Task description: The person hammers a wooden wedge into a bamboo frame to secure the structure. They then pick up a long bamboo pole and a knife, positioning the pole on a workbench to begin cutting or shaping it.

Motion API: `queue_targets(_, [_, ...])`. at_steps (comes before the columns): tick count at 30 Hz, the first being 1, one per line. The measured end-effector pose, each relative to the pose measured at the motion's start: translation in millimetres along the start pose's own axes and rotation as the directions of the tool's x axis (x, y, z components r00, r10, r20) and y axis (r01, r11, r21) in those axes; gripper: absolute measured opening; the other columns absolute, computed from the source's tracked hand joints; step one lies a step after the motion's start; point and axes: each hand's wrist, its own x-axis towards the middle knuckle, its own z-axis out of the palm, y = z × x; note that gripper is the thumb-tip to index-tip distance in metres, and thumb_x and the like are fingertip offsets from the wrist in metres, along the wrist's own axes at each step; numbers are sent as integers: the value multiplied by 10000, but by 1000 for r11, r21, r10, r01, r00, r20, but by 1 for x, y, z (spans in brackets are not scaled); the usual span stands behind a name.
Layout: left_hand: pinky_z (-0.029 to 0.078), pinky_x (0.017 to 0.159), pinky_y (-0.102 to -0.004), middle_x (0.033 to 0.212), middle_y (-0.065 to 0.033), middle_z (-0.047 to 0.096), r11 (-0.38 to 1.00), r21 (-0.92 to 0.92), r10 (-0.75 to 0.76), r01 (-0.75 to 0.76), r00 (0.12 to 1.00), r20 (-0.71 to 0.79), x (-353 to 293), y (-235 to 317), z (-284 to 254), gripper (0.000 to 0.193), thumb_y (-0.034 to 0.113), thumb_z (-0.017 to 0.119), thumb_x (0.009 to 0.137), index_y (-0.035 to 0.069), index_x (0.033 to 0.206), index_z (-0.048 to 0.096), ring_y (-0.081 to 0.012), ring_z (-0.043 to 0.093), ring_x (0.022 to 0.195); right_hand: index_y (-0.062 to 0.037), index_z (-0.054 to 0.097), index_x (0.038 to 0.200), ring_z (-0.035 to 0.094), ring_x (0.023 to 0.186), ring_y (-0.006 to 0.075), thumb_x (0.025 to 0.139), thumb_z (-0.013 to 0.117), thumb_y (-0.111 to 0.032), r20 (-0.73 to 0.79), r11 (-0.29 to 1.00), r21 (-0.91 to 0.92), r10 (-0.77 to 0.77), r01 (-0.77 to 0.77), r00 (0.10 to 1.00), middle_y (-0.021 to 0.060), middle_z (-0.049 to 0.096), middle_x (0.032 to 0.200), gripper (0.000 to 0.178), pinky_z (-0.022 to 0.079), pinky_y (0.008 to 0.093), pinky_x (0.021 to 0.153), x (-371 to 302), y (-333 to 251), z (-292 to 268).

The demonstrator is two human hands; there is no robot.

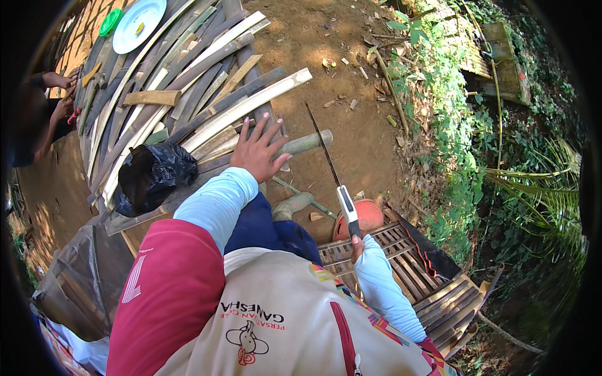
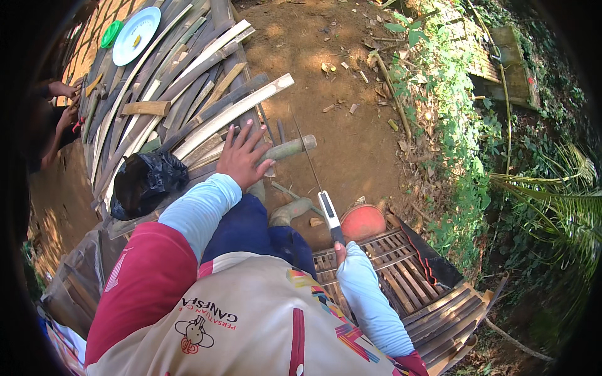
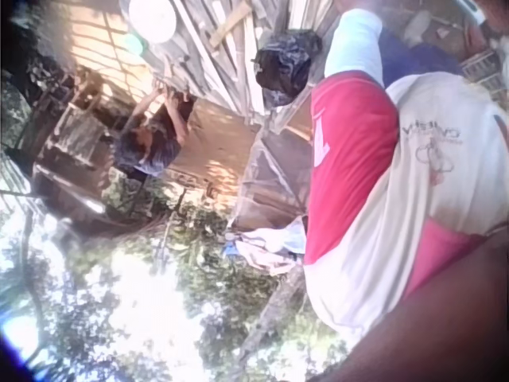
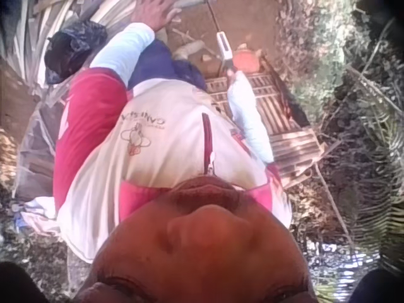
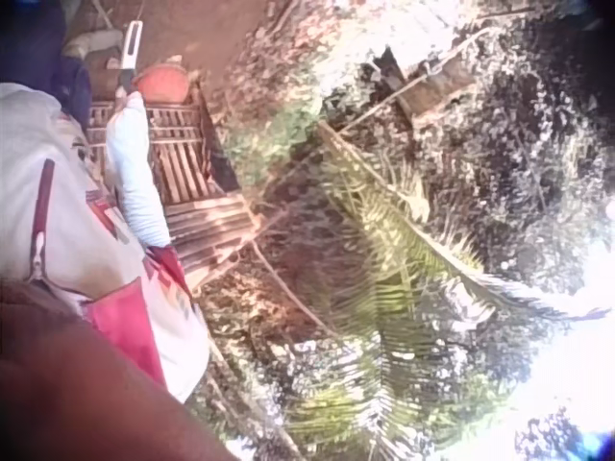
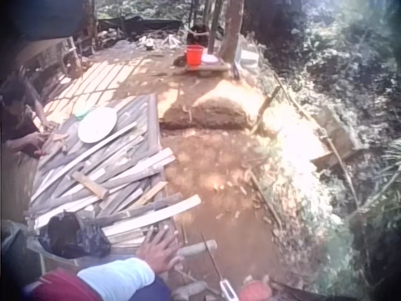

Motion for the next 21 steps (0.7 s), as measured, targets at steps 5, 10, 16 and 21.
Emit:
queue_targets(5, [173, 1248, -592, 1583, -21, 431, 1000, 18, -23, 23, 1000, -1, -2, 1, 2, 431, 495, 623, 945, 232, 1278, 695, -275, 278, 1526, -19, 562, 921, 586, 695, 469, 1091, 430, -428, -90, 989, -125, -93, 81, 992, 233, 614, 751, 462, 436, 529, 636, 70, -121, -12])
queue_targets(10, [177, 1245, -589, 1582, -19, 434, 1000, 7, -17, 17, 1000, 5, -3, 0, 0, 442, 498, 624, 943, 231, 1290, 689, -271, 277, 1528, -33, 645, 1026, 596, 630, 372, 1074, 455, -402, -50, 986, 167, -10, 18, 999, 189, 614, 718, 418, 461, 475, 625, -20, -37, -28])
queue_targets(16, [173, 1246, -585, 1587, -17, 426, 999, 48, -20, 19, 1000, 9, -3, 2, 5, 451, 504, 618, 946, 230, 1299, 681, -277, 274, 1529, 2, 587, 972, 629, 792, 494, 1072, 453, -421, 19, 979, -199, 40, -36, 999, 280, 645, 842, 455, 475, 547, 718, -11, -28, 11])
queue_targets(21, [172, 1243, -599, 1587, -17, 427, 999, 45, -18, 18, 1000, -7, -5, 4, 3, 435, 504, 628, 938, 236, 1276, 686, -290, 280, 1527, -60, 631, 1079, 500, 636, 180, 1088, 447, -381, -38, 994, 96, 55, -51, 998, 67, 527, 689, 370, 420, 379, 578, -12, 38, 27])
